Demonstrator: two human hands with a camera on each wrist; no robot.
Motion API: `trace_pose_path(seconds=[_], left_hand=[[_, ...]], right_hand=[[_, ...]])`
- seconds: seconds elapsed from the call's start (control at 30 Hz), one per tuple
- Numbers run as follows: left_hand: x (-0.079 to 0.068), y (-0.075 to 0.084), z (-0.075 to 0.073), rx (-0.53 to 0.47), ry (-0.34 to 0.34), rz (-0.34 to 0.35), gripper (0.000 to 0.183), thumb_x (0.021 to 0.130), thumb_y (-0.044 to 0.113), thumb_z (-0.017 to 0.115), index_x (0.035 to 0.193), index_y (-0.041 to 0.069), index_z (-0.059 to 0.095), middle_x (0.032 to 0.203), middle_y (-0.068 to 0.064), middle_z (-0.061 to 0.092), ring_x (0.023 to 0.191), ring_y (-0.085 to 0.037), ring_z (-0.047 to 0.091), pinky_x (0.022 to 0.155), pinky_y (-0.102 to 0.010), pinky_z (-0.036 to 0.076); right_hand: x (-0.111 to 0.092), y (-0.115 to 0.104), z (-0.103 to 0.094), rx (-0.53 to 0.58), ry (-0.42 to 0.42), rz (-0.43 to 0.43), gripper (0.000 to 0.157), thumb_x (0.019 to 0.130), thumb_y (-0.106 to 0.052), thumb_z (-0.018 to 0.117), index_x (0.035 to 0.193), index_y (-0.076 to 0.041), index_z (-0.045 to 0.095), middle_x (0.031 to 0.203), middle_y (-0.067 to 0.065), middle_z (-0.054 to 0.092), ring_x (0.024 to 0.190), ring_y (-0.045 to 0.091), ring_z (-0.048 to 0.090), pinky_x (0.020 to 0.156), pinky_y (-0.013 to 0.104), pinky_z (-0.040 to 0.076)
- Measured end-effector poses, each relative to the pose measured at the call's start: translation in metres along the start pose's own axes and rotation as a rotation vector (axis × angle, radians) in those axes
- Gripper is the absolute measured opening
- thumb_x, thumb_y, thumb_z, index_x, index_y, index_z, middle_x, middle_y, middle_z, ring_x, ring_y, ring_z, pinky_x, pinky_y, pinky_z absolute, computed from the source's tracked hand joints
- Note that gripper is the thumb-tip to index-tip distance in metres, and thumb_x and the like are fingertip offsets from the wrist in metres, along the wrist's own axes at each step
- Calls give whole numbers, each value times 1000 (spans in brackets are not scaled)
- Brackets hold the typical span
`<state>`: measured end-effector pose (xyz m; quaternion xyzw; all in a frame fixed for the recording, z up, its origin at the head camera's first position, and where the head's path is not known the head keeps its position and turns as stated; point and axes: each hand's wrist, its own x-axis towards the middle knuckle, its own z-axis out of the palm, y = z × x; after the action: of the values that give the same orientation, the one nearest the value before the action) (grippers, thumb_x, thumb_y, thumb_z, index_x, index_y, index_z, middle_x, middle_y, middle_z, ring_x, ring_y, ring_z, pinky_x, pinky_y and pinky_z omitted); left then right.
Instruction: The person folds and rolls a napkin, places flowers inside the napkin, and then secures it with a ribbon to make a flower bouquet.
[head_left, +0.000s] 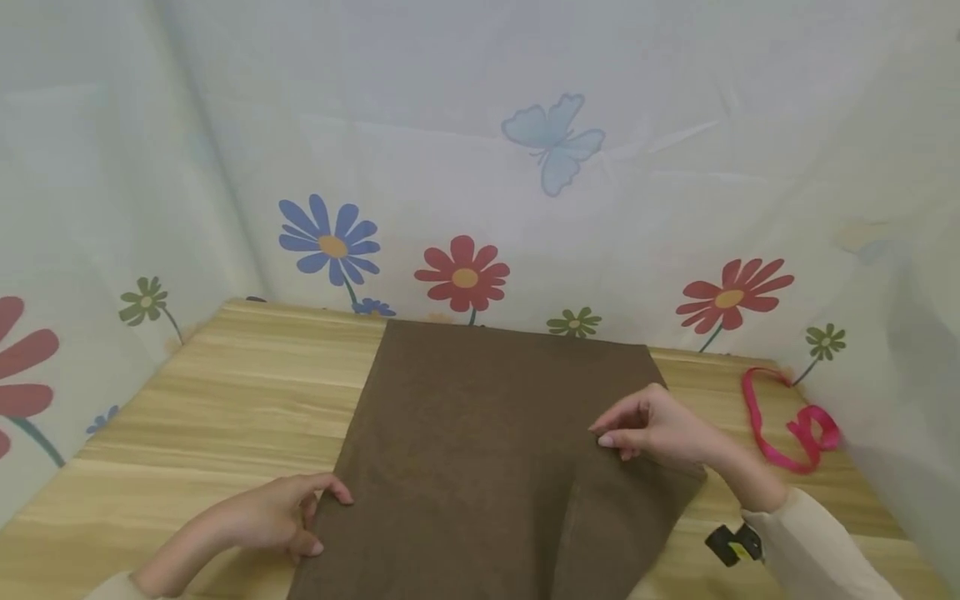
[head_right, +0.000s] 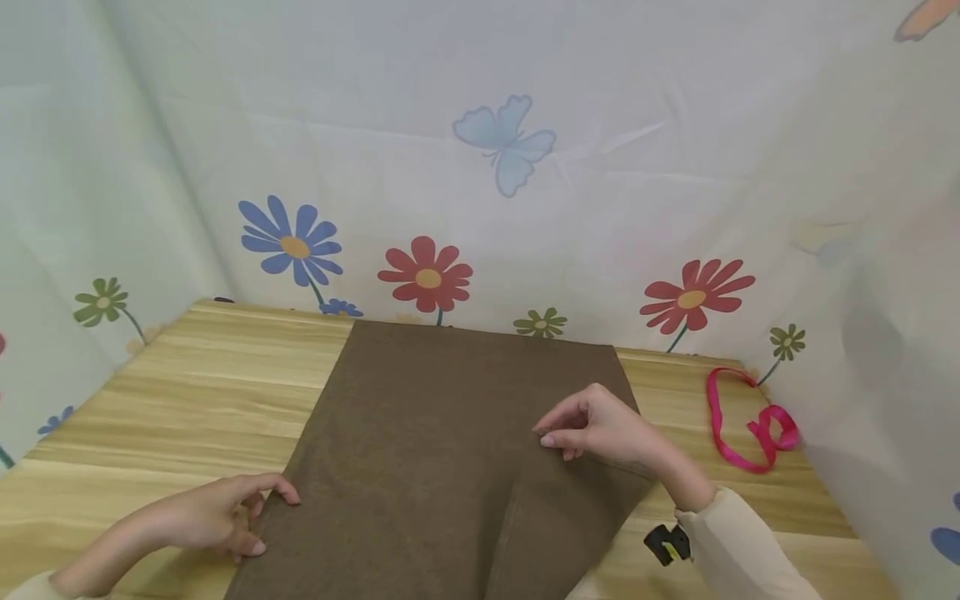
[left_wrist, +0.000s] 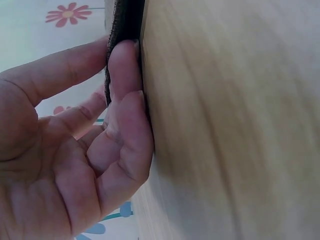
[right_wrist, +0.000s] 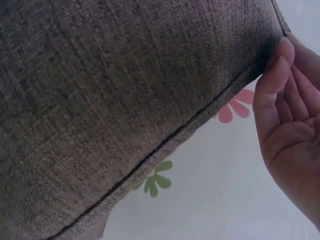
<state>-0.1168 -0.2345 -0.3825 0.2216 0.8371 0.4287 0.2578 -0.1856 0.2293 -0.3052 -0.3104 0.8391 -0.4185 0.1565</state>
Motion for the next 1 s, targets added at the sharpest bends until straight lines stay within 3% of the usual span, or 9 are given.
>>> trace_pose_path(seconds=[0.4, 0.7, 0.9, 1.0], left_hand=[[0, -4, -6, -47, -20, -3, 49, 71, 4, 72, 114, 8, 48, 69, -8, 47, 50, -10, 56, 45, -18, 44], [4, -3, -5, -75, -31, -17, 50, 71, 2, 71, 115, 8, 47, 71, -7, 45, 51, -11, 57, 46, -18, 45], [2, -3, -2, -67, -28, -35, 49, 72, 2, 71, 114, 9, 48, 72, -8, 46, 52, -11, 56, 48, -20, 46], [2, -2, -1, -69, -33, -37, 49, 72, 3, 72, 114, 8, 48, 72, -8, 47, 52, -11, 56, 49, -20, 46]], right_hand=[[72, -9, -1, -110, -31, -4, 21, 82, -14, 67, 98, 0, 69, 83, 6, 69, 58, 14, 59, 58, 30, 52], [119, -19, 1, -106, -34, 70, 23, 81, -17, 68, 101, -5, 70, 93, 3, 68, 67, 18, 63, 65, 30, 53], [155, -25, 6, -166, -62, 31, 23, 82, -18, 67, 100, -4, 70, 87, 2, 69, 64, 18, 63, 65, 29, 52], [171, -30, 9, -181, -64, 54, 21, 82, -20, 68, 99, -8, 70, 86, 1, 69, 64, 17, 63, 67, 27, 51]])
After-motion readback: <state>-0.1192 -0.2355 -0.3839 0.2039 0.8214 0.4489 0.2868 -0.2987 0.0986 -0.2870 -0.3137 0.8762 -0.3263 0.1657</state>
